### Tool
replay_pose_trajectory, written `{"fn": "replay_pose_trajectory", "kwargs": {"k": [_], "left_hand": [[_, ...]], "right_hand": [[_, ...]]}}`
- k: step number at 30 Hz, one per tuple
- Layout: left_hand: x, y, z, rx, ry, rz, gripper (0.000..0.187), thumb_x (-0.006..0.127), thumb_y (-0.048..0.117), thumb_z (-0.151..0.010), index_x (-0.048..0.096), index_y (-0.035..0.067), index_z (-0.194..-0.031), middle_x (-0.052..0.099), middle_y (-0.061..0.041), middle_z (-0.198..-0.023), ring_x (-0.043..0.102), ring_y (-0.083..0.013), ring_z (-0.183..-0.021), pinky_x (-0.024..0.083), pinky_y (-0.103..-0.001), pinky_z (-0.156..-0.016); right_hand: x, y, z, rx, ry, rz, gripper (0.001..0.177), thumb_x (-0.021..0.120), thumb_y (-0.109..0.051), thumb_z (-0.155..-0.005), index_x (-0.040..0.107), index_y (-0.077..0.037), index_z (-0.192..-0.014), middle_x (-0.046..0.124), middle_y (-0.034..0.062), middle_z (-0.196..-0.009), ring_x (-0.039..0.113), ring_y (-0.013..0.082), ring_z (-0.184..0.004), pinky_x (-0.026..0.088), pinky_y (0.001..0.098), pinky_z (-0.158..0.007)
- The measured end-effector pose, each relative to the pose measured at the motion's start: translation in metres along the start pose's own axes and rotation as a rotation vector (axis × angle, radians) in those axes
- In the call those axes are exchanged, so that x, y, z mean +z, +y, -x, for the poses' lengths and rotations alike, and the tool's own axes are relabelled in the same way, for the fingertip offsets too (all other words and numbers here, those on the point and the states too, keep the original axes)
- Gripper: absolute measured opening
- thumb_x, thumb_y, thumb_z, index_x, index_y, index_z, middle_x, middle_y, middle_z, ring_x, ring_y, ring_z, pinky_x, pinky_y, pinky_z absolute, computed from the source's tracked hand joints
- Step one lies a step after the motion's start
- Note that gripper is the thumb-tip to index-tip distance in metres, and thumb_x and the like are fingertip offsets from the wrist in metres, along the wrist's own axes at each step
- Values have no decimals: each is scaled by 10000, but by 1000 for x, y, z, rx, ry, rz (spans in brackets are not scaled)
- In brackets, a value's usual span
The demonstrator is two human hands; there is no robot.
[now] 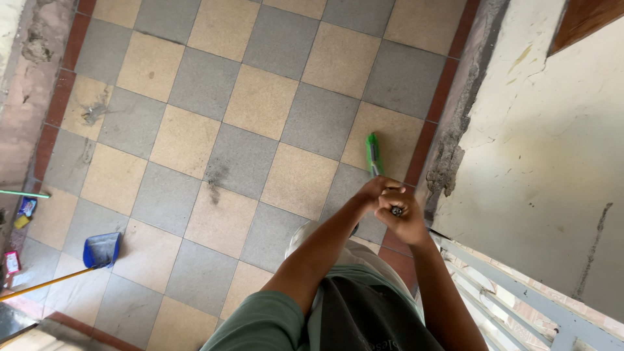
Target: The person sweeps the tiled floor using a broom, pushing debris into a pile.
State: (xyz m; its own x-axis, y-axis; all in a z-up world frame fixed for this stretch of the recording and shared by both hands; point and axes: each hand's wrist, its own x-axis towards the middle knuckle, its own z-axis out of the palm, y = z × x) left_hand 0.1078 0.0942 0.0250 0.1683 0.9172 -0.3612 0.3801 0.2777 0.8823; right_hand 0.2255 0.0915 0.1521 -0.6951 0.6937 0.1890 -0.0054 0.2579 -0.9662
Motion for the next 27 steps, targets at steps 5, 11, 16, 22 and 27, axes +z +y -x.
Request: {"fn": "replay_pose_trajectory", "kwargs": {"k": [5, 11, 16, 22, 27], "left_hand": [[-23, -10, 44, -21, 93, -133, 217, 856, 219, -727, 773, 153, -915, 791, -27, -912, 734, -179, -891, 548, -380, -956], [-46, -40, 98, -156, 102, -192, 131, 692, 238, -871, 777, 142, -897, 780, -68, -877, 746, -224, -834, 578, -380, -869], [-73, -52, 111, -242, 93, -282, 185, 696, 283, -901, 783, 121, -909, 771, -112, -887, 738, -252, -835, 577, -387, -868], [-78, -90, 103, -466, -7, -284, 187, 683, 275, -897, 774, 123, -959, 769, -131, -952, 741, -260, -892, 584, -413, -816], [-107, -138, 115, -317, -124, -667, 189, 728, 184, -799, 798, 123, -964, 742, -151, -953, 688, -292, -907, 554, -422, -801]], "right_hand": [[24, -22, 11, 122, 13, -283, 310, 574, 79, -710, 334, -92, -612, 362, -19, -586, 308, 86, -529, 259, 303, -501], [56, -26, 12, 100, -51, -490, 342, 556, 114, -765, 299, -79, -647, 339, 10, -626, 320, 112, -608, 335, 338, -649], [85, -11, -6, -24, -82, -433, 316, 541, 99, -816, 318, -77, -675, 368, 28, -655, 411, 144, -677, 394, 339, -757], [92, 32, 10, 220, -62, -331, 227, 607, -23, -897, 473, -60, -718, 530, 28, -773, 523, 145, -755, 474, 350, -769], [106, 54, 25, 562, -51, -286, 316, 632, -196, -1002, 647, -17, -741, 730, 69, -922, 617, 137, -823, 500, 351, -777]]}}
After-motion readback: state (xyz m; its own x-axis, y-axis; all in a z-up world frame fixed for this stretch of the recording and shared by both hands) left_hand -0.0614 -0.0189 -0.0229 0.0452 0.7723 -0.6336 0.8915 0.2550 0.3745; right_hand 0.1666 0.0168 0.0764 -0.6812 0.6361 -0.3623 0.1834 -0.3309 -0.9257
